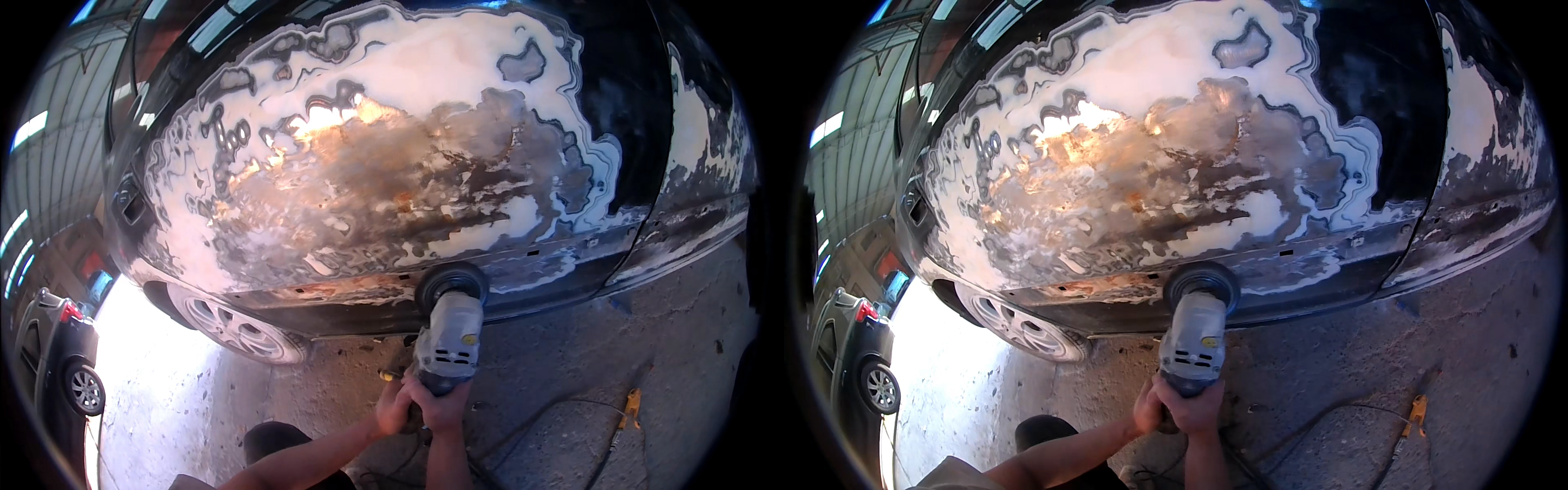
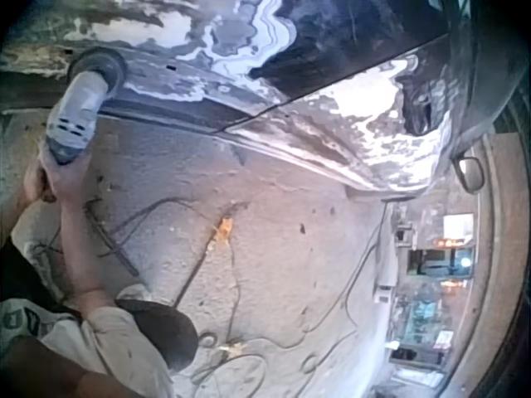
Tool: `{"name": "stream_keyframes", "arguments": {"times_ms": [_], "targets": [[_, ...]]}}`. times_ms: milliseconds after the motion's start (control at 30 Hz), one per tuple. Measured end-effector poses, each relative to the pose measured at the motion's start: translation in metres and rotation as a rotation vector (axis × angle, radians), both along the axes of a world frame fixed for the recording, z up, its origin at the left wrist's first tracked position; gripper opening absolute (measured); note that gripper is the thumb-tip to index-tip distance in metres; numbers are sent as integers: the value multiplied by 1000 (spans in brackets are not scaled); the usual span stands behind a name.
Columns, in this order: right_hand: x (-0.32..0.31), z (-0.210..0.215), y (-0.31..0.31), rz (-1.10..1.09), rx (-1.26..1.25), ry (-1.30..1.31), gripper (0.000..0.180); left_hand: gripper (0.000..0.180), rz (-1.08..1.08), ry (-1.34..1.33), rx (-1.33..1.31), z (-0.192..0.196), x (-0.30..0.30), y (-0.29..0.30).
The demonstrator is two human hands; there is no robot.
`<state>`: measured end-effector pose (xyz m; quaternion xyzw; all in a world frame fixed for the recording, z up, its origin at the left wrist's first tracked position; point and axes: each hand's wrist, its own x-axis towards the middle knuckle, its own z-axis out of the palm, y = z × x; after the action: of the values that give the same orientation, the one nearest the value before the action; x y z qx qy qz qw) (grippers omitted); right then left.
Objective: The person uses an angle grinder to remove paint and rust from the side panel of a car. The operator moves the tool along the lower edge of the door, generating sparks as the surface is stripped down to bare metal.
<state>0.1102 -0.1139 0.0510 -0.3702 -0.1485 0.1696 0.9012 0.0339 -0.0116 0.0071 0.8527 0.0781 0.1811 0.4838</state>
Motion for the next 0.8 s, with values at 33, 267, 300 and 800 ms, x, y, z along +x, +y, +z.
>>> {"name": "stream_keyframes", "arguments": {"times_ms": [33, 267, 300, 800], "targets": [[-2, 4, 2, 21, -39, -46, 26, 43, 53, -81, 84, -21, -4, 8], [1, 1, 0, 45, 77, -10, 29, 43, 52, 97, -219, 38, 2, -18], [2, -1, 0, 39, 54, -40, 30, 43, 72, 128, -247, 31, 1, -15], [-1, 2, -2, 57, -100, -59, 27, 43, 141, -29, -123, -27, -5, 2]]}}
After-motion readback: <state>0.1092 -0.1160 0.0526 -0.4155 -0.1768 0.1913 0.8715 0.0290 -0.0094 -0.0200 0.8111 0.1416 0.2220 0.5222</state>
